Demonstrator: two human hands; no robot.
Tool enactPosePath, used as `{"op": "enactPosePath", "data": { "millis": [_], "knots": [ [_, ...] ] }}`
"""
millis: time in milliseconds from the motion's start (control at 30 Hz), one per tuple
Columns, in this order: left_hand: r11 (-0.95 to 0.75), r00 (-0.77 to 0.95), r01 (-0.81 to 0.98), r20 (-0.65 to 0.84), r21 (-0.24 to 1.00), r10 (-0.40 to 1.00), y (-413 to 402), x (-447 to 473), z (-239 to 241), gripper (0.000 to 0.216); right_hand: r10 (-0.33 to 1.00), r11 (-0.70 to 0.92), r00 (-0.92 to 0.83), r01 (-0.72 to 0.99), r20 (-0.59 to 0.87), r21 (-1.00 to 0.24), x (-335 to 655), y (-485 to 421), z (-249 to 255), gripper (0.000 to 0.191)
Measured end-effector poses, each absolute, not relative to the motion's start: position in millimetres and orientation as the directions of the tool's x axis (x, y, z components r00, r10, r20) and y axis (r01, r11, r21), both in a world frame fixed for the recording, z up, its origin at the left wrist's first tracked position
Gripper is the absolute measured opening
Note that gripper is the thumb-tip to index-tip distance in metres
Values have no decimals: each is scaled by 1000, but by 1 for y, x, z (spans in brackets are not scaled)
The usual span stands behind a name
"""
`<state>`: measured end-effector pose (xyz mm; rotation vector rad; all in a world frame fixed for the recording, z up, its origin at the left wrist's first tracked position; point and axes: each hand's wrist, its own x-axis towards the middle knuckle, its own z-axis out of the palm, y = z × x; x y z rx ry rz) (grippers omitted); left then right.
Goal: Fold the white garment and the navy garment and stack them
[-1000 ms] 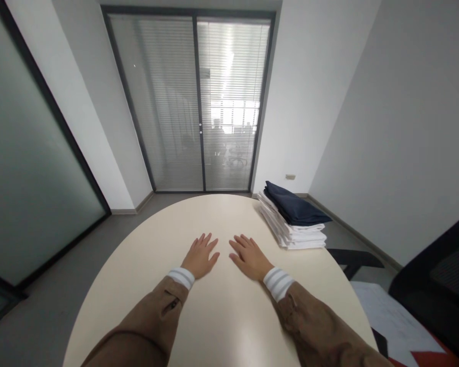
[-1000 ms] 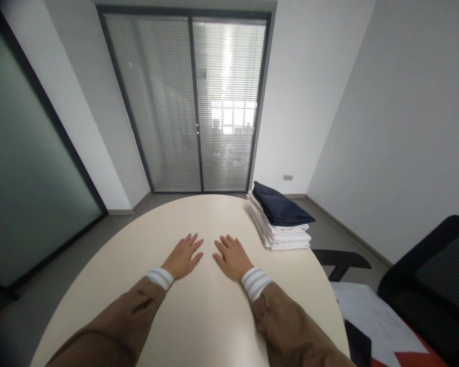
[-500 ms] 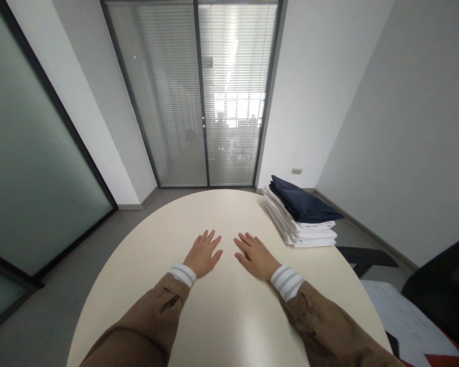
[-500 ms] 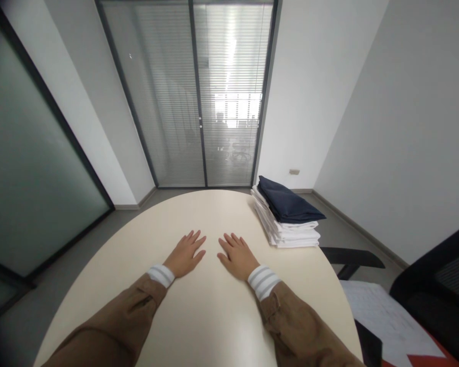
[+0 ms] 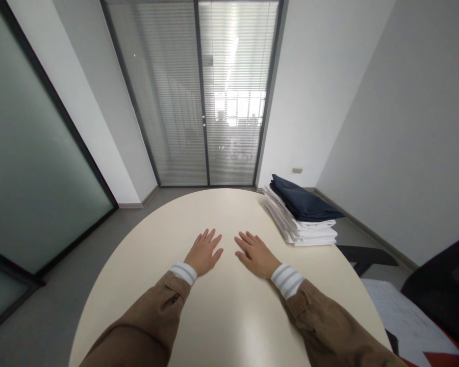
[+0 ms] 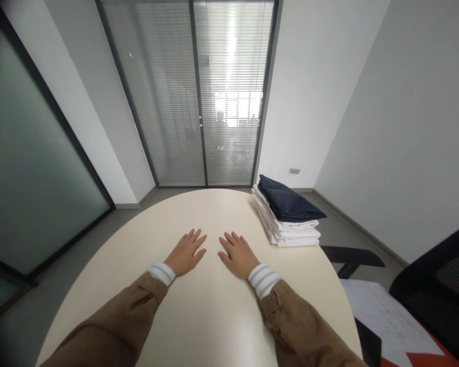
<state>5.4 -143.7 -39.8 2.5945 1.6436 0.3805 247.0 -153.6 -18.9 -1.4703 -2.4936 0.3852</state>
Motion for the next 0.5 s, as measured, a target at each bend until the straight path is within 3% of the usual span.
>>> {"op": "enactPosePath", "data": {
  "millis": [500],
  "knots": [
    [-449,412,872,204,193,888,-144,5,-40,52,873,483,-476,817,105,-314,246,-155,-22,58]
  ]
}}
